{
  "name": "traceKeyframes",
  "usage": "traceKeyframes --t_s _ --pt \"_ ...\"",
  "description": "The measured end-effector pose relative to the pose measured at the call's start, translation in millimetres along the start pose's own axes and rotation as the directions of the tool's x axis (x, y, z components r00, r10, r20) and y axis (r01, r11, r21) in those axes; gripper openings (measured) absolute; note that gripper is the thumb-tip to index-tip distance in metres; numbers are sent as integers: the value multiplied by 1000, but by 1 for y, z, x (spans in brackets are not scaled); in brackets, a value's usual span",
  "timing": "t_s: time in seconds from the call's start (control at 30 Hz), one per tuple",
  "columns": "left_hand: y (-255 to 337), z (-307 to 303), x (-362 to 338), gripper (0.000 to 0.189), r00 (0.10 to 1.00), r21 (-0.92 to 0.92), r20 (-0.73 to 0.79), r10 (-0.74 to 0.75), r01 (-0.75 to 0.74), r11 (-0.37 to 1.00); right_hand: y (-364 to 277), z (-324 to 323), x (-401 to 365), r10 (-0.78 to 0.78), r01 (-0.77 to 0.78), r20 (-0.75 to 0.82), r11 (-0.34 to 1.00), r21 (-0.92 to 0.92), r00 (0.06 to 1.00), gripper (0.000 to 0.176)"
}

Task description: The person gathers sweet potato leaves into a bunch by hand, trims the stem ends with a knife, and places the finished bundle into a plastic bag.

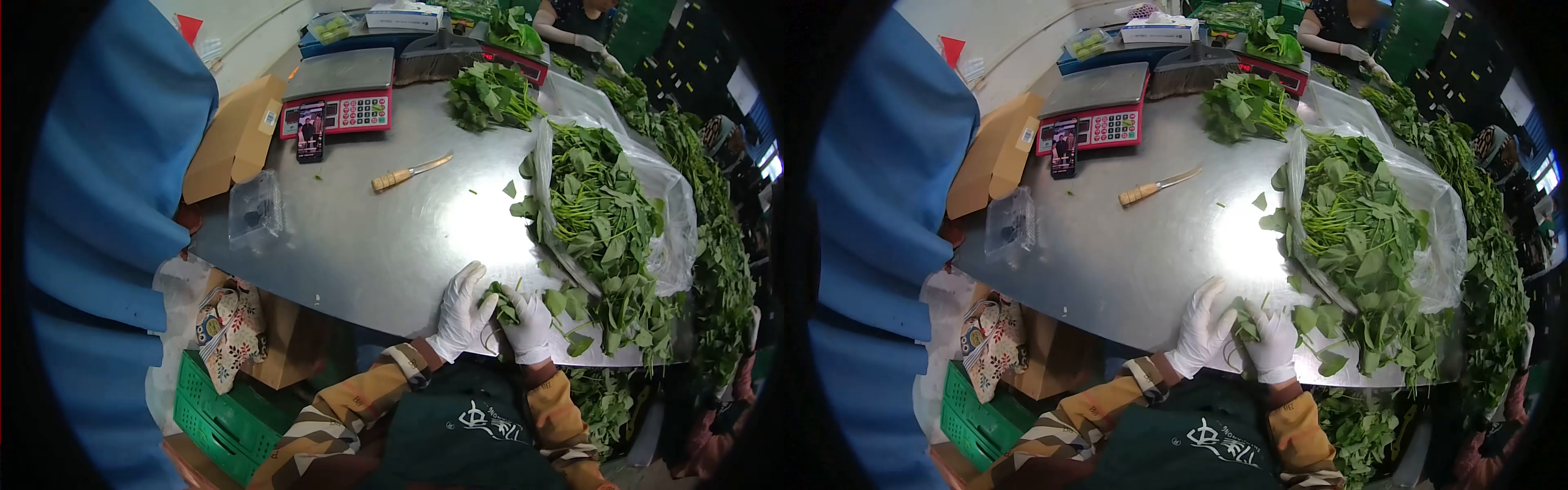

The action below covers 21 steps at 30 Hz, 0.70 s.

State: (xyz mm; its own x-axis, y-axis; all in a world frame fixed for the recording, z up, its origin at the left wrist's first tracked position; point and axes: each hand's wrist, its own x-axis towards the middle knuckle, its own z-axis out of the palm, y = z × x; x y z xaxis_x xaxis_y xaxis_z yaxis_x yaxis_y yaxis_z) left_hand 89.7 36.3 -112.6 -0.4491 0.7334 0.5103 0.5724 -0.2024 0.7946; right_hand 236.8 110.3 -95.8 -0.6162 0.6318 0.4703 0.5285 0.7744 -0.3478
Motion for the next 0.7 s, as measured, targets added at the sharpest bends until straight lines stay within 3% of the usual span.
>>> traceKeyframes --t_s 0.27,0.37,0.5,0.57,0.63,0.7 --pt "6 -8 3 49 998 -10 51 -28 28 1000 0 -35 3 102 -94 -38 981 168 994 49" --pt "7 -9 6 49 997 -4 72 -35 35 999 8 -72 14 82 -82 -85 997 0 993 46" --pt "7 -7 8 48 994 14 100 -41 39 999 28 -145 -9 115 -156 -263 977 -144 958 41" --pt "9 -8 10 48 990 29 123 -67 64 998 42 -175 -34 139 -183 -391 980 -78 910 41" --pt "9 -8 9 49 986 58 141 -89 82 995 71 -217 -91 242 -312 -283 920 -236 928 52" --pt "9 -7 8 50 981 89 171 -95 81 993 113 -246 -161 622 -624 -146 684 -379 770 62"
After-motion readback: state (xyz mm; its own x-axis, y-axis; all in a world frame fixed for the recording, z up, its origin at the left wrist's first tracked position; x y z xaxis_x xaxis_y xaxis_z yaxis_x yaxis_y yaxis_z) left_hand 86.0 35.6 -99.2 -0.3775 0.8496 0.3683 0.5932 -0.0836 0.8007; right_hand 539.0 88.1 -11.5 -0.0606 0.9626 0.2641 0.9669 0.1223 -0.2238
